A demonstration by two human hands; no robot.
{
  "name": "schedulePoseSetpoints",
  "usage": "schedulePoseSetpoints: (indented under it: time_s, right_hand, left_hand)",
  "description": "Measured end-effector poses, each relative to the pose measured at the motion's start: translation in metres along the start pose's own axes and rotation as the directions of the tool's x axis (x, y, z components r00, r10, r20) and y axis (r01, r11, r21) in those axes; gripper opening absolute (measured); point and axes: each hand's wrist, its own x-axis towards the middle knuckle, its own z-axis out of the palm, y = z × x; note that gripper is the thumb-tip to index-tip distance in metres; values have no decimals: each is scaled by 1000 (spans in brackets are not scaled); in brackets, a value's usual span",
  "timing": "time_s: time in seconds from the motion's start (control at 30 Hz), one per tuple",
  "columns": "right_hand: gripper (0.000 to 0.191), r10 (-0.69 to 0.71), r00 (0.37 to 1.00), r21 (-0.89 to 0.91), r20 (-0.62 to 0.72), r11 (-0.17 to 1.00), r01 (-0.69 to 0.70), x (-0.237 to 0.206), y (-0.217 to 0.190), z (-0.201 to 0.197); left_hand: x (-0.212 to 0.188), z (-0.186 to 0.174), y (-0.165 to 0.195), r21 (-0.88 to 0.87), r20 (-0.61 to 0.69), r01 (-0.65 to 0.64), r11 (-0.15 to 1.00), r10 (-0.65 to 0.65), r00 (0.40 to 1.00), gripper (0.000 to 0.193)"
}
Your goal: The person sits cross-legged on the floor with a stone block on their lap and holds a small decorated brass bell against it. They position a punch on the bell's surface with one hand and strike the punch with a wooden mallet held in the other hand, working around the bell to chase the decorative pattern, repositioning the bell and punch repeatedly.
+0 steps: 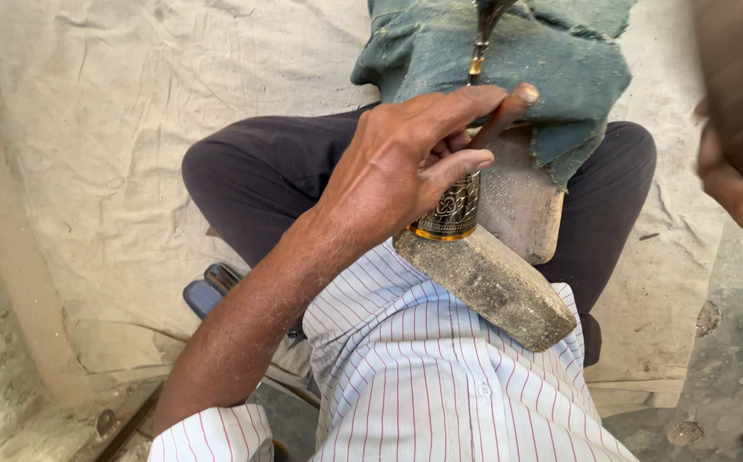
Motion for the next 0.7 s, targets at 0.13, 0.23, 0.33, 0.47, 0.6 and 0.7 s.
schedulePoseSetpoints:
  time_s: [0.13,0.23,0.33,0.47,0.6,0.7]
  right_hand:
    - [30,39,998,-49,47,998,-36,-3,53,22]
    - [40,-77,994,-18,76,997,79,4,99,41]
    - [47,-120,990,-60,77,990,125,8,130,51]
    - [47,-88,988,-270,126,956,119,13,136,57]
    - [46,99,992,141,79,984,-110,0,112,41]
    - [36,-202,979,-210,20,957,202,-2,79,27]
  left_hand:
    - [0,0,-3,-37,39,95,995,-93,995,57]
    - [-2,0,-7,-31,70,125,992,-123,990,57]
    - [-4,1,-11,-16,52,99,995,-98,994,57]
    - [-6,-3,-14,-58,37,30,998,-28,999,54]
    - [0,-7,-17,-59,55,58,997,-54,997,56]
    - [-2,-11,-16,-77,70,90,993,-84,994,56]
